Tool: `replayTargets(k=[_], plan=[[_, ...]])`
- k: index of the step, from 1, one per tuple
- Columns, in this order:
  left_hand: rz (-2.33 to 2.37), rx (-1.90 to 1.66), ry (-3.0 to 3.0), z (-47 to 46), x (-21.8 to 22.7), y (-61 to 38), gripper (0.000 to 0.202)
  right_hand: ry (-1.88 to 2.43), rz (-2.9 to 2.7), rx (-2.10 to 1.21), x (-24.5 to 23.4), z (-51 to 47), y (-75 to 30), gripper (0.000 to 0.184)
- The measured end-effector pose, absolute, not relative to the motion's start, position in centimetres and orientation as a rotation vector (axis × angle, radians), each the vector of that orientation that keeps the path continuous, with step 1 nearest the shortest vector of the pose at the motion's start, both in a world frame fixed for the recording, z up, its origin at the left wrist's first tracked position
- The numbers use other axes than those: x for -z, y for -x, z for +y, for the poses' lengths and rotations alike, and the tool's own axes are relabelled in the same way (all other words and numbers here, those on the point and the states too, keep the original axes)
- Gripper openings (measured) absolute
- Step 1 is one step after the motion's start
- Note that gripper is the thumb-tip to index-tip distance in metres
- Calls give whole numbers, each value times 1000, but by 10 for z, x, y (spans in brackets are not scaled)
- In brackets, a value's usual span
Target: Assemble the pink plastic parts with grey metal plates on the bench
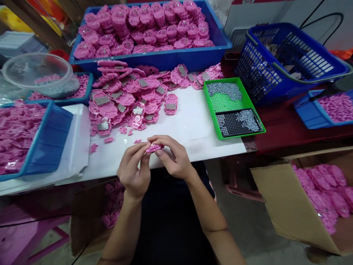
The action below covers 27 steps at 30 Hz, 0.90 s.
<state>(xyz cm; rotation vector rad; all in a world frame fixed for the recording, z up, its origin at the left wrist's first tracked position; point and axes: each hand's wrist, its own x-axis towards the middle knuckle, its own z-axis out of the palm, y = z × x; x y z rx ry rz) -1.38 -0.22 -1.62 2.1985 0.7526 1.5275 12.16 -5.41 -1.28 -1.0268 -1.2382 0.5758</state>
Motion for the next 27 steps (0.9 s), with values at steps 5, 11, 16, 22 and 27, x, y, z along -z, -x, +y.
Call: replayTargets(k=[5, 11, 16, 22, 27], plan=[[780, -1499, -2232, -4, 18, 8, 21, 1046, -1234, -583, 12, -53, -123, 14], [799, -1521, -2237, 0, 15, 2, 17, 1089, -1232, -437, 19, -47, -115, 11], [783, -1431, -2095, 5, 13, 9, 19, 1168, -1278, -228, 22, -43, -106, 13], [781, -1302, -1891, 11, 9, 25, 25, 1202, -1394, -149, 23, -41, -104, 23], [766, -1235, -1769, 14, 4, 28, 23, 1171, -1430, -175, 21, -39, -105, 27]])
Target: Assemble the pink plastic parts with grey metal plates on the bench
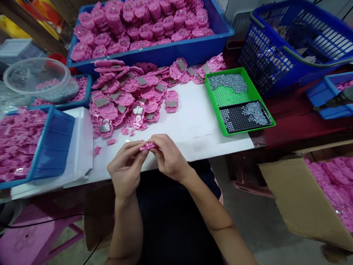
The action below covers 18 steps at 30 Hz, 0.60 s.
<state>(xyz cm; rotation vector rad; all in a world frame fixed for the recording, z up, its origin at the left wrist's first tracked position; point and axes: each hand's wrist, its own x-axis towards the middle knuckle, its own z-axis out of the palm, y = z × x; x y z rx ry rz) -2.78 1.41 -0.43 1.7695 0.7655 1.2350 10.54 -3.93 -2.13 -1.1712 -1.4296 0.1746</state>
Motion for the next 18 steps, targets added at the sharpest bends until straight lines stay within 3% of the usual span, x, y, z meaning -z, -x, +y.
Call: replayTargets(k=[9, 18], plan=[[878, -1331, -1810, 7, 4, 23, 14, 1168, -1375, -384, 10, -40, -107, 18], [877, -1329, -1784, 10, 3, 25, 13, 1222, -1448, -178, 15, -40, -102, 19]])
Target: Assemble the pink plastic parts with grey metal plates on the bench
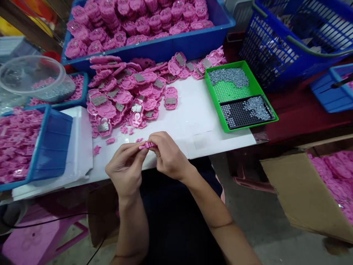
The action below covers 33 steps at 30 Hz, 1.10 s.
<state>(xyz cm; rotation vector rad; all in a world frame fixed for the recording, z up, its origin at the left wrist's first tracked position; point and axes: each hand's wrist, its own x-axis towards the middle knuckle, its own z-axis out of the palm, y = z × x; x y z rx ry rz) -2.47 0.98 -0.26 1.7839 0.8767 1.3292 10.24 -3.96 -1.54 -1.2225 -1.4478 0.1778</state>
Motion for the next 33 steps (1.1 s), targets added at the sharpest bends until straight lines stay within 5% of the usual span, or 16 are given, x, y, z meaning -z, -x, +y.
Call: replayTargets(k=[21, 33], plan=[[653, -1183, -1775, 24, 7, 34, 23, 1094, -1179, -647, 0, -49, -122, 13], [749, -1359, -2100, 8, -1, 16, 13, 1117, -966, -777, -10, -60, -120, 20]])
